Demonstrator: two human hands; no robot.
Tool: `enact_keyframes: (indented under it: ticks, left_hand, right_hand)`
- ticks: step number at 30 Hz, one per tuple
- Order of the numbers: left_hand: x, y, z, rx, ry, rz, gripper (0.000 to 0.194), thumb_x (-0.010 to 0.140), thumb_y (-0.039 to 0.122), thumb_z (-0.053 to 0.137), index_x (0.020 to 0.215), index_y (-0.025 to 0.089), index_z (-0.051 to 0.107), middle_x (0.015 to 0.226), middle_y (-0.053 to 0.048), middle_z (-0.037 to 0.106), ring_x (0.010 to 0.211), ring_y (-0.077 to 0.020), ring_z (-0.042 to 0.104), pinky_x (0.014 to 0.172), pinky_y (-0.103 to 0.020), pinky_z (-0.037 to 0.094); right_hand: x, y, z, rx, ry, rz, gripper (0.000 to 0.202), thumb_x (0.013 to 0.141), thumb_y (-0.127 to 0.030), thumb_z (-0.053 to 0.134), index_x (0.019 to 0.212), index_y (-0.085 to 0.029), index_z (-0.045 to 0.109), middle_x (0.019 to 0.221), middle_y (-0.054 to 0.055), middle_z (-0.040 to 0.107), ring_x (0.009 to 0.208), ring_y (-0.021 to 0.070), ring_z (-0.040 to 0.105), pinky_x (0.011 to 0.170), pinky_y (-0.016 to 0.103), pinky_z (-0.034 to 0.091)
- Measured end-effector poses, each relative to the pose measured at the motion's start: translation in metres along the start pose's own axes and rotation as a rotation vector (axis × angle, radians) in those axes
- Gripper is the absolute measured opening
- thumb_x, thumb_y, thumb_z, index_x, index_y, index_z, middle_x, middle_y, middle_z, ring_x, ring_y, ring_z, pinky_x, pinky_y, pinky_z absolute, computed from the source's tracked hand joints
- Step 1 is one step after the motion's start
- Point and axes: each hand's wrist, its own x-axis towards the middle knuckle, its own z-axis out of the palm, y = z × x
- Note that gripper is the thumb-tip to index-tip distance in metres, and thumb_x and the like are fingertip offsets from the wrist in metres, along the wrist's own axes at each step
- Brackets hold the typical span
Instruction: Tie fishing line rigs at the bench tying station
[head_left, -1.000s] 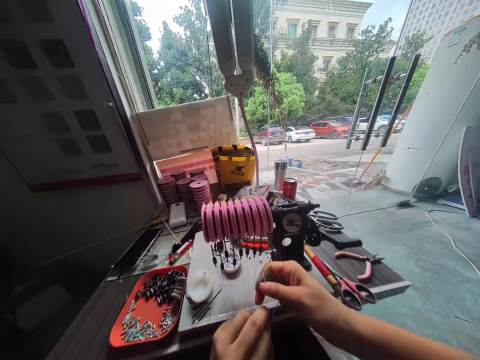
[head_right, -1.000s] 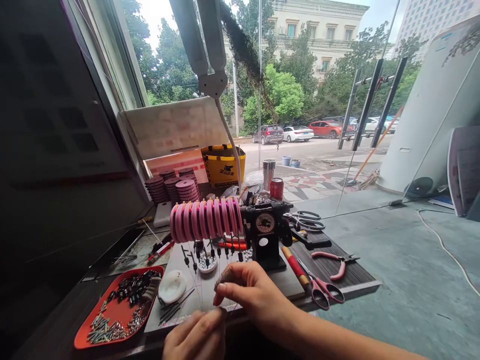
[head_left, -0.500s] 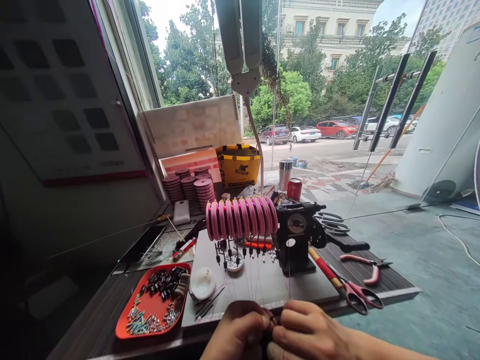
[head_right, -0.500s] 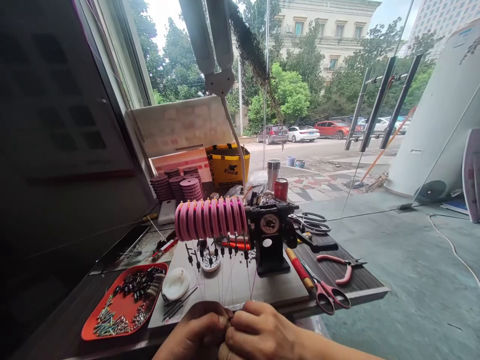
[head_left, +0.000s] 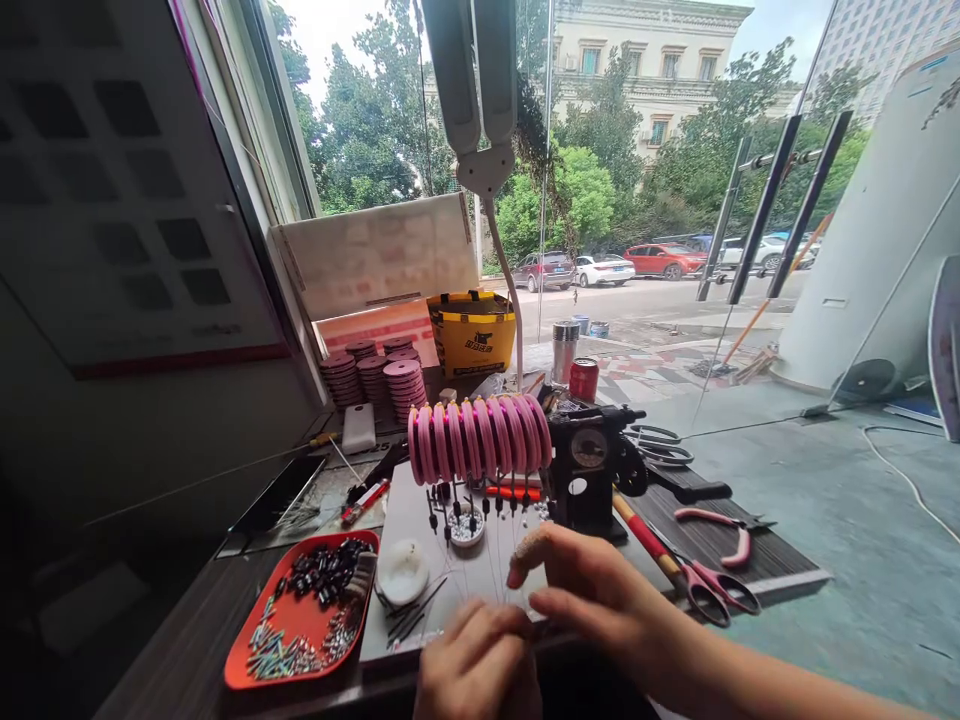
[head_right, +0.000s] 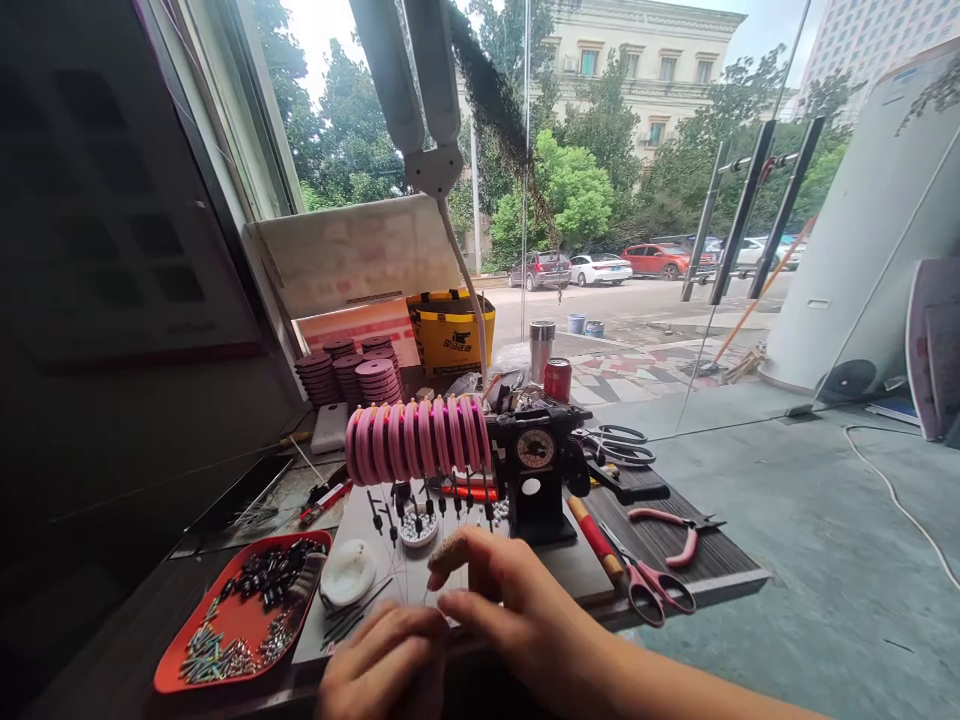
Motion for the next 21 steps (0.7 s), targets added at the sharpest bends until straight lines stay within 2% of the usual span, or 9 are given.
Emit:
enact_keyframes:
  ticks: [2, 4, 5, 7, 11, 14, 18, 19, 21]
  left_hand:
    - [0.008, 0.004, -0.003, -0.489, -0.157, -0.634, 0.014, 0.068, 0.01, 0.055, 0.056, 0.015, 0.062, 0.055, -0.001, 0.059, 0.048, -0.0099, 0.047, 0.045, -0.022, 0.035]
    - [0.014, 0.007, -0.002, -0.925, -0.255, -1.146, 0.007, 0.059, 0.017, 0.057, 0.054, 0.015, 0.061, 0.047, 0.004, 0.046, 0.042, -0.0067, 0.035, 0.042, -0.021, 0.024]
    - [0.015, 0.007, 0.0, -1.084, -0.267, -1.298, 0.004, 0.054, 0.017, 0.056, 0.053, 0.015, 0.06, 0.044, 0.006, 0.042, 0.041, -0.006, 0.032, 0.042, -0.021, 0.022]
    - [0.017, 0.007, 0.004, -1.297, -0.264, -1.395, 0.003, 0.046, 0.016, 0.054, 0.046, 0.015, 0.057, 0.042, 0.006, 0.039, 0.042, -0.0062, 0.032, 0.044, -0.021, 0.023]
    - [0.015, 0.003, 0.008, -1.37, -0.289, -1.334, 0.009, 0.044, 0.017, 0.056, 0.037, 0.017, 0.051, 0.04, 0.005, 0.04, 0.043, -0.0074, 0.033, 0.046, -0.022, 0.026]
    - [0.01, 0.004, 0.006, -1.018, -0.206, -1.124, 0.009, 0.054, 0.02, 0.064, 0.047, 0.015, 0.061, 0.052, 0.0, 0.052, 0.056, -0.0121, 0.047, 0.052, -0.023, 0.033]
    - [-0.003, 0.01, 0.007, -0.23, -0.005, -0.582, 0.018, 0.073, 0.023, 0.058, 0.056, 0.018, 0.064, 0.064, -0.001, 0.052, 0.052, -0.0107, 0.047, 0.047, -0.022, 0.037]
    - [-0.006, 0.01, 0.008, -0.027, 0.069, -0.439, 0.019, 0.075, 0.016, 0.055, 0.058, 0.019, 0.064, 0.066, -0.001, 0.054, 0.05, -0.0098, 0.048, 0.045, -0.021, 0.038]
    - [-0.011, 0.008, 0.009, 0.3, 0.171, -0.113, 0.023, 0.074, 0.002, 0.053, 0.063, 0.02, 0.064, 0.063, -0.001, 0.059, 0.046, -0.0088, 0.05, 0.044, -0.02, 0.04]
  right_hand:
    - [-0.01, 0.002, -0.002, -0.432, -0.039, -0.339, 0.013, 0.088, -0.019, 0.048, 0.089, -0.015, 0.06, 0.073, 0.002, 0.057, 0.06, 0.0111, 0.047, 0.055, 0.022, 0.04]
    - [-0.017, 0.007, -0.002, -0.783, -0.097, -0.67, 0.034, 0.095, -0.015, 0.031, 0.079, -0.012, 0.062, 0.066, 0.004, 0.058, 0.055, 0.0121, 0.045, 0.053, 0.024, 0.039]
    - [-0.019, 0.01, -0.001, -0.888, -0.1, -0.793, 0.046, 0.097, -0.014, 0.023, 0.073, -0.011, 0.062, 0.059, 0.003, 0.056, 0.05, 0.012, 0.042, 0.05, 0.024, 0.037]
    - [-0.021, 0.02, 0.001, -0.983, -0.065, -0.92, 0.057, 0.097, -0.011, 0.014, 0.067, -0.01, 0.062, 0.049, 0.001, 0.049, 0.045, 0.0116, 0.036, 0.045, 0.025, 0.034]
    - [-0.02, 0.034, 0.007, -0.94, -0.008, -0.923, 0.059, 0.099, -0.016, 0.011, 0.067, -0.012, 0.061, 0.05, 0.001, 0.051, 0.046, 0.0116, 0.038, 0.045, 0.025, 0.033]
    - [-0.016, 0.03, 0.009, -0.703, 0.004, -0.8, 0.05, 0.099, -0.025, 0.022, 0.068, -0.015, 0.059, 0.053, 0.0, 0.055, 0.049, 0.011, 0.041, 0.048, 0.023, 0.034]
    - [-0.004, 0.008, 0.009, -0.006, -0.002, -0.087, 0.026, 0.085, -0.033, 0.055, 0.066, -0.016, 0.057, 0.061, -0.002, 0.054, 0.057, 0.0097, 0.047, 0.056, 0.02, 0.038]
    - [0.001, 0.003, 0.008, 0.153, 0.012, 0.039, 0.023, 0.08, -0.034, 0.059, 0.067, -0.015, 0.057, 0.063, -0.002, 0.054, 0.06, 0.0104, 0.049, 0.059, 0.021, 0.039]
    - [0.01, -0.003, 0.007, 0.328, 0.02, 0.133, 0.025, 0.074, -0.037, 0.064, 0.067, -0.014, 0.058, 0.065, -0.001, 0.055, 0.063, 0.0111, 0.049, 0.065, 0.023, 0.039]
